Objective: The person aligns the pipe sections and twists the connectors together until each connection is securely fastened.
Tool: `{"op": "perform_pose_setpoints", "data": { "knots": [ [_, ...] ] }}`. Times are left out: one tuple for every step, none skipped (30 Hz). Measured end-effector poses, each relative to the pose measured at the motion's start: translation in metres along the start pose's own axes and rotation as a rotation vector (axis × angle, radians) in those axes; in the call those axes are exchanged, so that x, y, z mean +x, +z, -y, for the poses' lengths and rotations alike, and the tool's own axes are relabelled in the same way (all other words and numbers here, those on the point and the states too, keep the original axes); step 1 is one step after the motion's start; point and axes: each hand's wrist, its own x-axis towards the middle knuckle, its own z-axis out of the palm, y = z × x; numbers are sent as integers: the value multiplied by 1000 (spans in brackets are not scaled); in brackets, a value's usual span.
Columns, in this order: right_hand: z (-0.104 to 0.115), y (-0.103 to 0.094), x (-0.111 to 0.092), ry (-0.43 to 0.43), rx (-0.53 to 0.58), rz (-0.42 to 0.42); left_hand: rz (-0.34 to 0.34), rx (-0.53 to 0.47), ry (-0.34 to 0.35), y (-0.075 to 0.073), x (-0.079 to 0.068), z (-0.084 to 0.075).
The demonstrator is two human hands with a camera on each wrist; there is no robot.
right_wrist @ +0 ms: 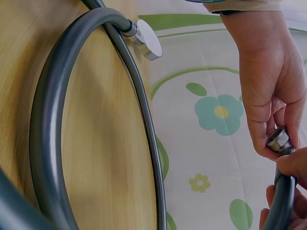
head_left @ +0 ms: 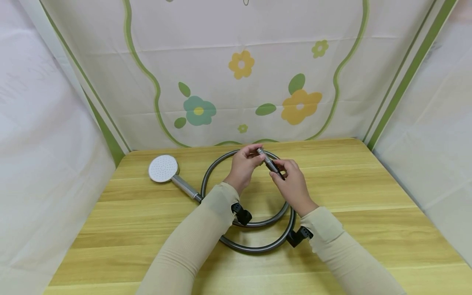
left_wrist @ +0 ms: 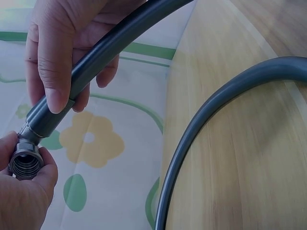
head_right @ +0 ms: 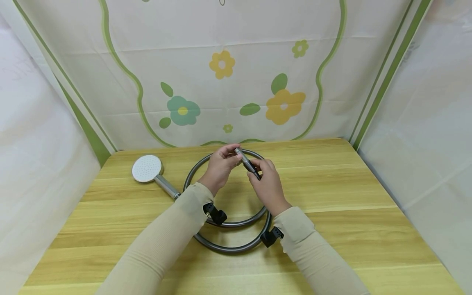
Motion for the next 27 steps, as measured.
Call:
{"op": "perform_pose_setpoints", "data": {
  "knots": [
    [0,0,0,1,-1,1,-1,1,-2,0,0,0],
    [0,0,0,1,-1,1,-3,1,-4,0,0,0],
    [-1,0,0,0,-1,2,-4,0,-5,0,0,0],
    [-1,0,0,0,-1,2,-5,-1,-7,0,0,0],
    [-1,0,0,1,-1,3,-5,-1,-8,0,0,0],
    [-1,0,0,0,0,3,-6,-2,-8,0,0,0],
    [-2,0,0,-2,0,2,-6,-2,-9,0,1,0],
    [-2,0,0,-2,0,3,-6,-1,-8,0,1,1],
    [-2,0,0,-4,-2,4,-6,-1,-7,0,1,1],
    [-2,0,0,-5,-3,4,-7,0,-7,0,1,1],
    [-2,0,0,-6,-5,5,-8,1,-7,0,1,1],
    [-2,0,0,-7,-4,6,-8,1,-7,0,1,1],
    [-3,0,0,-7,-5,8,-9,1,-7,0,1,1],
    [-3,0,0,-6,-5,9,-10,1,-7,0,1,1],
    [-3,0,0,-6,-5,10,-10,0,-8,0,1,1],
    [-3,0,0,-5,-3,10,-10,-1,-9,0,1,1],
    [-3,0,0,-3,-3,11,-10,-1,-10,0,1,1],
    [-3,0,0,-1,0,12,-9,-1,-11,0,0,1],
    [-3,0,0,-1,1,13,-9,0,-12,0,0,0],
    [-3,-1,0,1,4,13,-9,0,-13,0,0,0],
    [-3,-1,0,1,5,14,-9,1,-14,0,0,0],
    [-3,-1,0,0,10,14,-10,2,-15,0,0,0],
    [-3,-1,0,-1,11,15,-10,2,-16,0,0,0],
    [-3,-1,0,0,13,17,-10,3,-16,0,0,0],
    [-3,-1,0,1,12,17,-11,4,-16,0,0,0],
    [-3,-1,1,3,13,19,-11,4,-16,0,0,0],
    [-3,-1,1,4,13,21,-11,5,-15,0,0,0]
  ]
}}
